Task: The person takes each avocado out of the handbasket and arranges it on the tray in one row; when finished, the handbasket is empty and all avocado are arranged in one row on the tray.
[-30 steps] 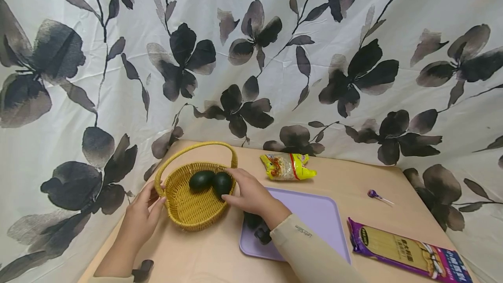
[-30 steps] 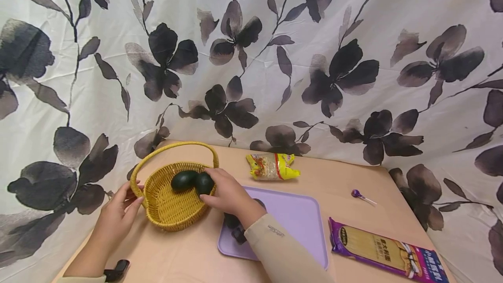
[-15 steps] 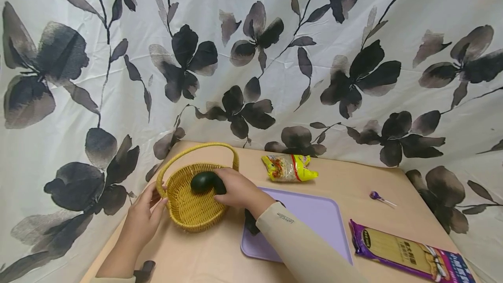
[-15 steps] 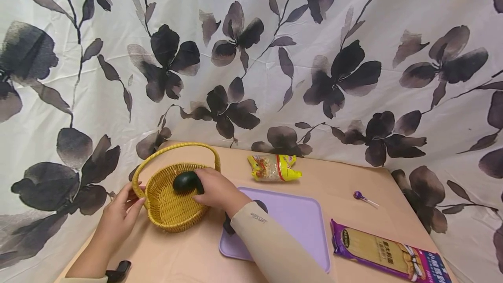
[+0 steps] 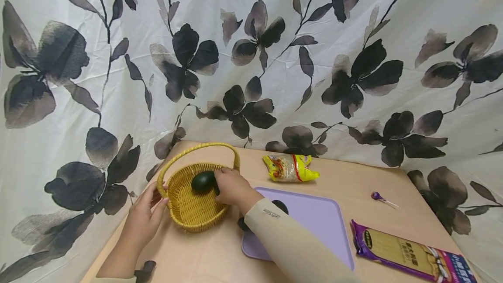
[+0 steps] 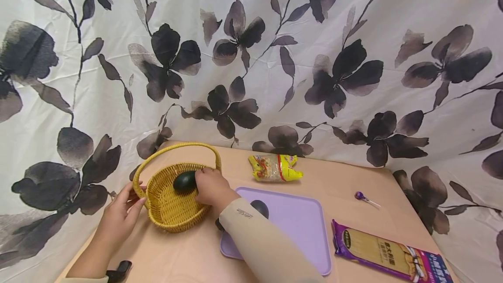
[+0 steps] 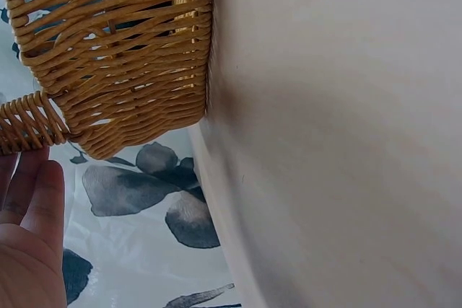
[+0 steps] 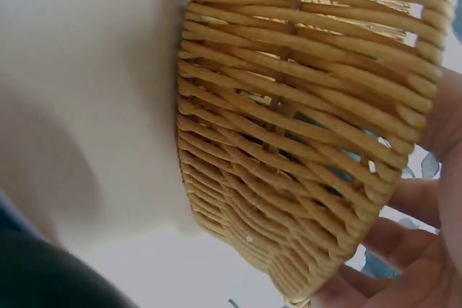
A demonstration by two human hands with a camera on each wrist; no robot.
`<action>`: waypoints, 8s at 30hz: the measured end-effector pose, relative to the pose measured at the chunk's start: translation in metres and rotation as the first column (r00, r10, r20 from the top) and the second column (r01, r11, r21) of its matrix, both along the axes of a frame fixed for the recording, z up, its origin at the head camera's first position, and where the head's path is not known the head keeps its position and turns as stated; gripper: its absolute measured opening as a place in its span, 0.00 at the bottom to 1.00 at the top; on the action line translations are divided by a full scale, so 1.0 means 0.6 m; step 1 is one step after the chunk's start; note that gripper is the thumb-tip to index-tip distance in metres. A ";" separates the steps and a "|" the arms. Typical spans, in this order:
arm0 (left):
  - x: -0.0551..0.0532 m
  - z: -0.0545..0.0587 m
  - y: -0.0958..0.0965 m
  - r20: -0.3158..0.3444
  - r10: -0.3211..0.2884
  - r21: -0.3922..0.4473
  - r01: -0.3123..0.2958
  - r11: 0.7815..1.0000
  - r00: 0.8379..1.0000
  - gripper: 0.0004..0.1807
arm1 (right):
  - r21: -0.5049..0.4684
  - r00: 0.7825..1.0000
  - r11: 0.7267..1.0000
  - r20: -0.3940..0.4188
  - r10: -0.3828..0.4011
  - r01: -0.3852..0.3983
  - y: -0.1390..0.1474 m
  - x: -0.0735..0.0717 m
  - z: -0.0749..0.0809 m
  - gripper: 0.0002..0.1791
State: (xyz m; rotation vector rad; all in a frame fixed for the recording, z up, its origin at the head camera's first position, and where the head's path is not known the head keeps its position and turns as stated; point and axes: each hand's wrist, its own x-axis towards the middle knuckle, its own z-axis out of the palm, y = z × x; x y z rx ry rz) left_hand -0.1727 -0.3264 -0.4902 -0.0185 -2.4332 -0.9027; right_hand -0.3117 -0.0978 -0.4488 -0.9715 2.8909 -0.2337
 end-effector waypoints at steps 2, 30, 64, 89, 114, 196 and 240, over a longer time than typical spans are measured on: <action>0.000 0.001 0.002 0.002 0.001 0.001 -0.001 1.000 1.000 0.25 | 0.028 1.000 1.000 0.001 -0.007 0.006 -0.004 0.002 0.001 0.48; 0.003 0.008 0.006 -0.016 0.013 -0.017 -0.013 1.000 1.000 0.26 | 0.031 1.000 0.999 0.002 0.030 -0.030 -0.026 -0.001 -0.025 0.54; 0.005 0.008 0.011 0.013 0.027 -0.021 -0.027 0.999 1.000 0.26 | -0.294 0.992 0.952 0.060 0.110 -0.088 0.035 -0.012 -0.003 0.47; 0.008 0.012 0.014 0.028 0.041 -0.024 -0.041 0.999 0.999 0.27 | -0.568 0.983 0.819 0.090 0.161 -0.083 0.121 0.039 0.024 0.45; 0.008 0.013 0.014 -0.004 0.046 -0.023 -0.046 0.999 0.999 0.27 | -0.767 0.968 0.622 0.244 0.051 0.160 0.239 0.082 -0.008 0.44; 0.009 0.012 0.011 -0.003 0.020 -0.012 -0.020 1.000 1.000 0.26 | -0.502 0.955 0.814 0.200 -0.221 0.293 0.408 0.117 -0.101 0.51; 0.007 0.005 0.005 0.002 0.007 -0.017 -0.007 1.000 1.000 0.28 | -0.431 0.998 0.902 0.056 0.041 -0.013 0.291 0.092 0.036 0.43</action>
